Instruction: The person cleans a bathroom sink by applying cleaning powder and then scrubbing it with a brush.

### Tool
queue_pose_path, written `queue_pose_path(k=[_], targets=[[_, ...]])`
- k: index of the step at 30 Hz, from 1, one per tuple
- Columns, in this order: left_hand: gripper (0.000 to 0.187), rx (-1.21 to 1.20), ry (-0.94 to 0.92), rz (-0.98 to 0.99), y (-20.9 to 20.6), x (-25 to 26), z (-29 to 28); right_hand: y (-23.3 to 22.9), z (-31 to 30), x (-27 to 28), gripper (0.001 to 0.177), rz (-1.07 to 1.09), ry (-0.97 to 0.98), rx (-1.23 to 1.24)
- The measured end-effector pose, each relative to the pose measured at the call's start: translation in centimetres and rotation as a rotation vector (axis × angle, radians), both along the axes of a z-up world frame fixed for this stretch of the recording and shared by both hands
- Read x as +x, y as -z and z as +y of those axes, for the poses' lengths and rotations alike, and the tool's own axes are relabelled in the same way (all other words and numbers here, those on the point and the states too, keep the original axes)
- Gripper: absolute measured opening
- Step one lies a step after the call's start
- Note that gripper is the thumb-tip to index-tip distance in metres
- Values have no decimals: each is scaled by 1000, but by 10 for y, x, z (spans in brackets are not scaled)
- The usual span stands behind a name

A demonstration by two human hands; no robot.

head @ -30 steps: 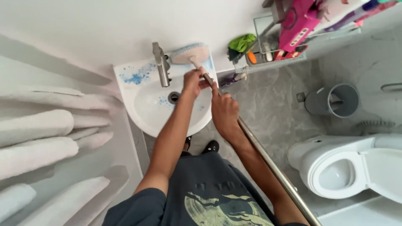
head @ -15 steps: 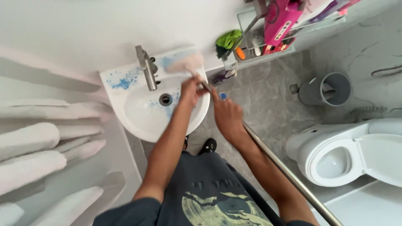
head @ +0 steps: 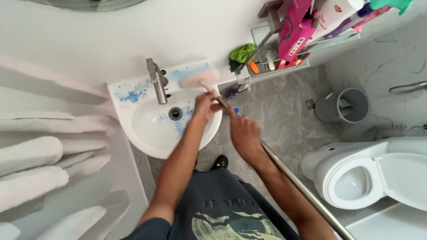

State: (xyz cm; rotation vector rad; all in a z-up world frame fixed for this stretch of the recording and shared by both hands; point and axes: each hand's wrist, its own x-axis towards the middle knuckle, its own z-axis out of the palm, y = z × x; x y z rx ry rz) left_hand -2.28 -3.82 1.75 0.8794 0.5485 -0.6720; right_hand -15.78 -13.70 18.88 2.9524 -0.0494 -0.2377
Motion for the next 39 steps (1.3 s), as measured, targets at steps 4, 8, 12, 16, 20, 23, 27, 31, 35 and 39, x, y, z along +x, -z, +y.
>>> queue_pose_path(k=[4, 8, 12, 16, 20, 23, 27, 31, 35, 39], targets=[[30, 72, -27, -109, 15, 31, -1, 14, 4, 10, 67, -88, -20, -22], [22, -7, -28, -33, 0, 1, 1, 6, -11, -4, 66, -82, -42, -6], [23, -93, 9, -56, 18, 4, -4, -6, -21, 0, 64, -7, -72, -15], [21, -74, -63, -118, 25, 43, -12, -4, -19, 30, 66, -36, -51, 66], [19, -24, -39, -44, -2, -17, -10, -29, -22, -5, 71, 73, -44, 113], [20, -57, -26, 8, -10, -51, -14, -32, -35, -26, 71, 155, -52, 96], [24, -85, -101, -88, 35, -31, -36, -36, -55, -17, 65, 155, -82, 122], [28, 2, -108, -1, -4, -72, -45, -34, -72, -48, 70, 169, -119, 138], [23, -95, -158, -3, 0, -129, -33, -54, -59, -85, 67, 273, -138, 133], [19, -24, -264, -116, 18, -140, -6, -52, -42, -94, 71, 297, -178, 186]])
